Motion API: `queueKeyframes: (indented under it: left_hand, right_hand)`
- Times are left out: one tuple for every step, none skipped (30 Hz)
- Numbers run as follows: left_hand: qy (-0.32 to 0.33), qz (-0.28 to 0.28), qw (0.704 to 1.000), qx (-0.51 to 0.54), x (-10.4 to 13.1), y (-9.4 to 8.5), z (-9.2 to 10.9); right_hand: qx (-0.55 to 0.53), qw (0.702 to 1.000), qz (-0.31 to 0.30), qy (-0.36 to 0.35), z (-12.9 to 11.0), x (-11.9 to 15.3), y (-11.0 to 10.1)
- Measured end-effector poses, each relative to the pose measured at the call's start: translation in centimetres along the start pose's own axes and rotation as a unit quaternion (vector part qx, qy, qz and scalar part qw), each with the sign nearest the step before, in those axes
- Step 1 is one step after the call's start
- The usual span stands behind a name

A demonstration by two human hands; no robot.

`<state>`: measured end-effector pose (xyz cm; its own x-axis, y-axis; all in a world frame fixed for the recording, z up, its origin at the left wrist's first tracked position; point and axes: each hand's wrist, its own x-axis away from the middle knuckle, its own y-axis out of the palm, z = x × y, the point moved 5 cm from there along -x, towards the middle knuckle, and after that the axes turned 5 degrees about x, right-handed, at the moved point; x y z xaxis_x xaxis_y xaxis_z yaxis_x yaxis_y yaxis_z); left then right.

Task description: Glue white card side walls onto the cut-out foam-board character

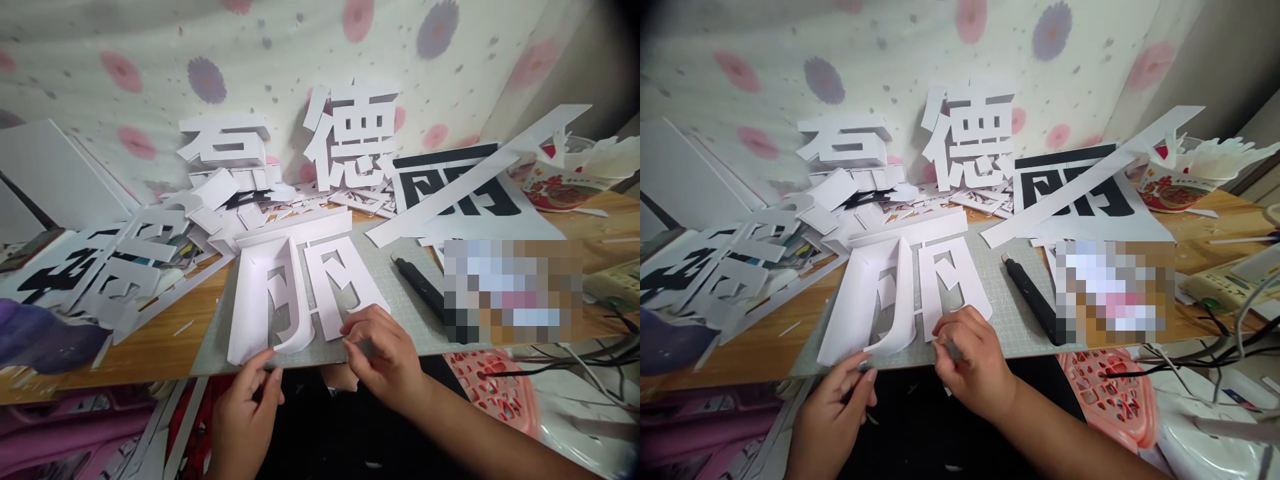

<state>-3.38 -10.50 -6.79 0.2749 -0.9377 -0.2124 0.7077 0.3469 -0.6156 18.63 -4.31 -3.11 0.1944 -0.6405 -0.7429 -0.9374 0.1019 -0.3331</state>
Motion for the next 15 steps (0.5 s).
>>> queueKeyframes:
  left_hand:
    - [0.000,0.014,1.000,0.008,0.5,-0.3,-0.2]
    - [0.005,0.023,1.000,0.016,1.0,-0.5,-0.1]
    - [0.018,0.025,0.999,0.022,1.4,-0.6,0.1]
    - [0.037,0.012,0.999,0.030,1.6,-0.6,0.5]
    - [0.056,-0.020,0.997,0.044,1.7,-0.3,1.1]
    - [0.067,-0.064,0.993,0.066,1.6,0.1,1.6]
    - [0.067,-0.113,0.987,0.096,1.5,0.7,2.2]
    - [0.055,-0.162,0.977,0.129,1.3,1.3,2.6]
    - [0.034,-0.204,0.965,0.158,1.2,1.9,2.8]
    - [0.009,-0.237,0.955,0.181,1.2,2.4,2.9]
    - [-0.017,-0.258,0.946,0.194,1.2,2.8,2.9]
    - [-0.040,-0.273,0.940,0.202,1.2,3.2,2.7]
    - [-0.060,-0.283,0.935,0.206,1.3,3.5,2.5]
    - [-0.076,-0.287,0.932,0.209,1.4,3.7,2.2]
    - [-0.087,-0.288,0.930,0.212,1.5,3.8,1.9]
  right_hand:
    - [0.000,1.000,0.001,-0.004,0.0,0.0,0.0]
    - [-0.002,1.000,-0.002,-0.010,-0.1,0.1,0.0]
    - [-0.004,1.000,-0.007,-0.021,-0.3,0.2,0.1]
    - [-0.005,0.999,-0.016,-0.037,-0.6,0.3,0.1]
    - [-0.005,0.998,-0.031,-0.054,-0.9,0.4,0.3]
    - [-0.006,0.996,-0.049,-0.072,-1.4,0.6,0.4]
    - [-0.007,0.994,-0.069,-0.090,-1.9,0.7,0.6]
    - [-0.008,0.990,-0.088,-0.106,-2.3,0.8,0.8]
    - [-0.010,0.988,-0.104,-0.117,-2.7,1.0,1.0]
    - [-0.010,0.986,-0.115,-0.124,-3.0,1.1,1.1]
    - [-0.009,0.984,-0.120,-0.128,-3.2,1.1,1.1]
    - [-0.007,0.984,-0.122,-0.130,-3.3,1.2,1.2]
    - [-0.005,0.984,-0.122,-0.130,-3.3,1.3,1.2]
    - [-0.003,0.984,-0.118,-0.131,-3.3,1.4,1.3]
    - [-0.002,0.984,-0.113,-0.134,-3.2,1.5,1.3]
